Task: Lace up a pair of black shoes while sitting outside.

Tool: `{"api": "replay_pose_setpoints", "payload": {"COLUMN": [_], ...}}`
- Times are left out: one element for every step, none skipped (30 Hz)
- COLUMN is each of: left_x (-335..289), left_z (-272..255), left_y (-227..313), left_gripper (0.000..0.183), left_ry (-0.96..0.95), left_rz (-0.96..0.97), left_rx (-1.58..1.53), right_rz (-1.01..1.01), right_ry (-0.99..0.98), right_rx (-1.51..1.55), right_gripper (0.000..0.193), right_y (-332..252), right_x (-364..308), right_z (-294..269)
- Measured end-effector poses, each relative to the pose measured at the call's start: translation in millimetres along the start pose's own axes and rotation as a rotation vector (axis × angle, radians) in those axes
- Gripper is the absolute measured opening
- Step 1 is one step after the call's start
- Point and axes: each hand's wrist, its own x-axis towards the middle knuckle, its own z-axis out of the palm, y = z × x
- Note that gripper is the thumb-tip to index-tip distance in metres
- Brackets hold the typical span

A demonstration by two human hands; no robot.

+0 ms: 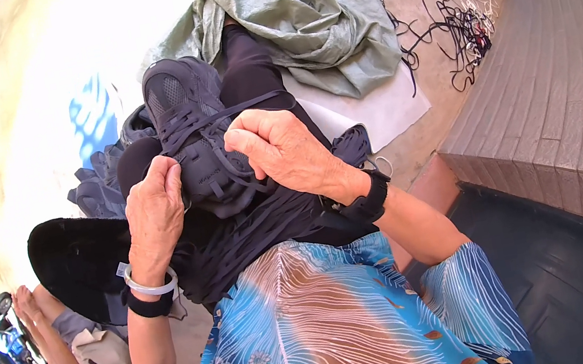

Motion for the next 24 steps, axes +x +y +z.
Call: {"api": "replay_pose_setpoints", "payload": {"left_x": [2, 5, 6, 8, 9, 12, 15, 17, 20, 22, 24, 26, 27, 27, 26, 25, 24, 22, 21, 22, 23, 24, 23, 23], "left_z": [-2, -3, -5, -6, -7, -8, -9, -10, -11, -13, -14, -14, -14, -12, -9, -6, -5, -5, -5, -3, -3, -3, -2, 2], "left_y": [3, 6, 7, 8, 9, 9, 11, 12, 13, 13, 12, 11, 10, 9, 7, 8, 9, 11, 12, 10, 9, 8, 8, 7], "left_gripper": [0.016, 0.015, 0.015, 0.015, 0.015, 0.014, 0.014, 0.014, 0.014, 0.014, 0.014, 0.014, 0.014, 0.014, 0.013, 0.014, 0.014, 0.014, 0.014, 0.014, 0.013, 0.013, 0.013, 0.012], "left_ry": [-0.006, -0.036, -0.063, -0.065, -0.085, -0.106, -0.108, -0.147, -0.185, -0.186, -0.222, -0.258, -0.259, -0.243, -0.226, -0.218, -0.22, -0.194, -0.168, -0.172, -0.157, -0.142, -0.142, -0.113], "left_rz": [0.012, 0.041, 0.067, 0.074, 0.09, 0.11, 0.121, 0.119, 0.115, 0.123, 0.115, 0.109, 0.117, 0.117, 0.112, 0.083, 0.086, 0.081, 0.076, 0.075, 0.127, 0.177, 0.173, 0.188], "left_rx": [0.006, 0.062, 0.12, 0.128, 0.153, 0.175, 0.18, 0.215, 0.251, 0.258, 0.235, 0.211, 0.217, 0.115, 0.012, 0.024, 0.027, 0.116, 0.204, 0.203, 0.125, 0.046, 0.047, 0.005], "right_rz": [-0.067, -0.053, -0.058, -0.07, -0.083, -0.086, -0.091, -0.064, -0.039, -0.033, -0.038, 0.017, 0.073, 0.069, 0.002, -0.065, -0.065, -0.113, -0.159, -0.156, -0.14, -0.124, -0.123, -0.142], "right_ry": [0.044, 0.074, 0.081, 0.076, 0.07, 0.072, 0.082, 0.046, 0.006, -0.003, 0.003, -0.037, -0.077, -0.069, -0.06, -0.05, -0.047, -0.069, -0.092, -0.091, -0.106, -0.122, -0.126, -0.103], "right_rx": [0.027, 0.058, 0.066, 0.094, 0.122, 0.118, 0.123, 0.139, 0.155, 0.165, 0.17, 0.146, 0.122, 0.126, 0.033, -0.06, -0.057, -0.116, -0.175, -0.174, -0.122, -0.069, -0.068, -0.066], "right_gripper": [0.023, 0.021, 0.021, 0.019, 0.018, 0.018, 0.018, 0.019, 0.02, 0.019, 0.019, 0.019, 0.02, 0.02, 0.019, 0.018, 0.018, 0.015, 0.014, 0.014, 0.014, 0.015, 0.015, 0.014], "right_y": [0, -1, -2, -3, -4, -7, -7, -8, -8, -5, -5, -6, -7, -7, -3, -1, 0, 1, 1, 1, -3, -5, -6, -5], "right_x": [2, 3, 5, 6, 8, 7, 6, 5, 4, 4, 4, 4, 3, 3, 4, 4, 5, 4, 4, 4, 3, 3, 4, 5], "right_z": [0, -1, 0, 1, 2, 4, 3, 3, 2, 2, -1, -4, -7, -8, -9, -10, -12, -13, -15, -15, -15, -14, -12, -10]}}
